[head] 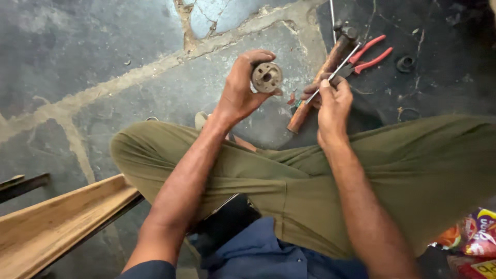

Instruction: The person sits on the floor and uses a hammer to strike a small metal object held in the left hand. The person repeatedly hammers the object, occasionally repositioning it, and continues the process for the duration of the clip.

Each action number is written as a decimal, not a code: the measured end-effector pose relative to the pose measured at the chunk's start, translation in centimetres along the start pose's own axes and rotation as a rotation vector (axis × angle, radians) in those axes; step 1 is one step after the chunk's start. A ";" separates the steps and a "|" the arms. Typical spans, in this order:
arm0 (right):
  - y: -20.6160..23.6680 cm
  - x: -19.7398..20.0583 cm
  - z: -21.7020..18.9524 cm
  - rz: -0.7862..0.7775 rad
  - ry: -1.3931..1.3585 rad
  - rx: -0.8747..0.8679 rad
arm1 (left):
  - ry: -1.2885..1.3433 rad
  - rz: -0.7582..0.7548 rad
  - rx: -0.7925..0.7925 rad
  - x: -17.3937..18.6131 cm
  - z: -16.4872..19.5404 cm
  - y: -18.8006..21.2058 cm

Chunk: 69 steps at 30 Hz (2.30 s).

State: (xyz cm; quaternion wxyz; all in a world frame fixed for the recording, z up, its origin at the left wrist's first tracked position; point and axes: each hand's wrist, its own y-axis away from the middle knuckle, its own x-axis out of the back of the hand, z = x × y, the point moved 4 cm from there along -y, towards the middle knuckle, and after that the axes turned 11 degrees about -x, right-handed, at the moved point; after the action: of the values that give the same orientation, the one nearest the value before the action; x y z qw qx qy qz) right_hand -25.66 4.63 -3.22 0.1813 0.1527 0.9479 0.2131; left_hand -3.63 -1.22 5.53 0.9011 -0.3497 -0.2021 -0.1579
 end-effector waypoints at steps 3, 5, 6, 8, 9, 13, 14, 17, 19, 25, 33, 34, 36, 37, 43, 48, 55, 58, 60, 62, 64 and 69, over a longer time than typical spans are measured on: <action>-0.1 -0.1 0.3 -0.001 0.027 -0.018 | -0.047 0.028 -0.163 0.2 1.5 -0.9; -0.1 0.0 0.4 0.000 0.040 -0.033 | -0.098 0.014 -0.189 0.5 2.0 -1.0; -0.1 0.0 0.4 -0.006 0.041 -0.030 | -0.123 0.008 -0.204 0.7 2.1 -1.1; -0.1 0.1 0.3 -0.007 0.057 -0.031 | -0.143 -0.006 -0.200 0.9 2.1 -0.9; -0.1 0.2 0.3 -0.006 0.070 -0.035 | -0.155 -0.013 -0.196 1.0 2.1 -0.8; 0.1 0.0 0.2 -0.033 0.077 -0.042 | -0.298 -0.096 -0.142 0.5 1.0 -0.2; 0.1 -0.1 0.1 -0.012 0.119 -0.027 | -0.352 -0.139 -0.125 0.2 0.5 0.0; 0.6 -0.6 -0.5 0.043 0.285 0.086 | -0.430 -0.263 -0.048 -0.7 -1.1 0.6; 1.1 -1.4 -1.3 0.055 0.444 0.257 | -0.469 -0.348 0.001 -1.3 -2.1 0.9; 1.9 -2.4 -1.9 0.067 0.519 0.240 | -0.545 -0.425 -0.021 -2.5 -2.9 1.1; 1.2 -2.5 -7.0 0.230 0.810 0.561 | -0.396 -0.426 0.101 -2.6 -4.4 1.3; 0.4 -2.1 -7.7 0.242 0.723 0.450 | -0.396 -0.408 0.100 -2.5 -4.6 1.4; -0.5 -2.5 -9.9 0.224 0.966 0.679 | -0.394 -0.373 0.114 -2.4 -4.9 1.7; -0.8 -2.7 -10.6 0.211 1.085 0.799 | -0.355 -0.367 0.173 -2.4 -5.0 2.0; -3.5 -1.1 -6.2 0.334 1.533 0.124 | -0.277 -0.324 0.302 -2.2 -6.3 2.4; -4.5 1.2 -6.4 0.411 1.445 0.182 | -0.269 -0.286 0.214 -2.3 -6.2 2.4; -5.0 3.3 -10.4 0.554 1.587 0.540 | -0.241 -0.269 0.269 -2.2 -6.3 2.7; -4.3 1.7 -9.8 0.467 1.284 0.498 | -0.239 -0.285 0.280 -2.1 -6.6 2.7; -4.0 -0.3 -9.2 0.332 1.490 0.573 | -0.253 -0.288 0.248 -2.1 -6.4 2.7; -3.0 -1.9 -9.1 0.366 1.710 0.832 | -0.281 -0.295 0.225 -2.1 -6.0 3.0; -1.6 -3.0 -9.0 0.625 1.911 1.324 | -0.303 -0.313 0.218 -2.3 -5.7 3.0; -4.4 -1.8 -7.7 0.215 1.616 0.591 | -0.368 -0.383 0.295 -1.9 -5.4 2.7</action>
State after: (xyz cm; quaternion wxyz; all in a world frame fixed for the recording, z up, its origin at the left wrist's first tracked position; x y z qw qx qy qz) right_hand -28.17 -2.54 1.77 -0.6160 0.0839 0.7831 0.0172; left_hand -2.77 -2.81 -0.60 0.8442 -0.1935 -0.4449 -0.2280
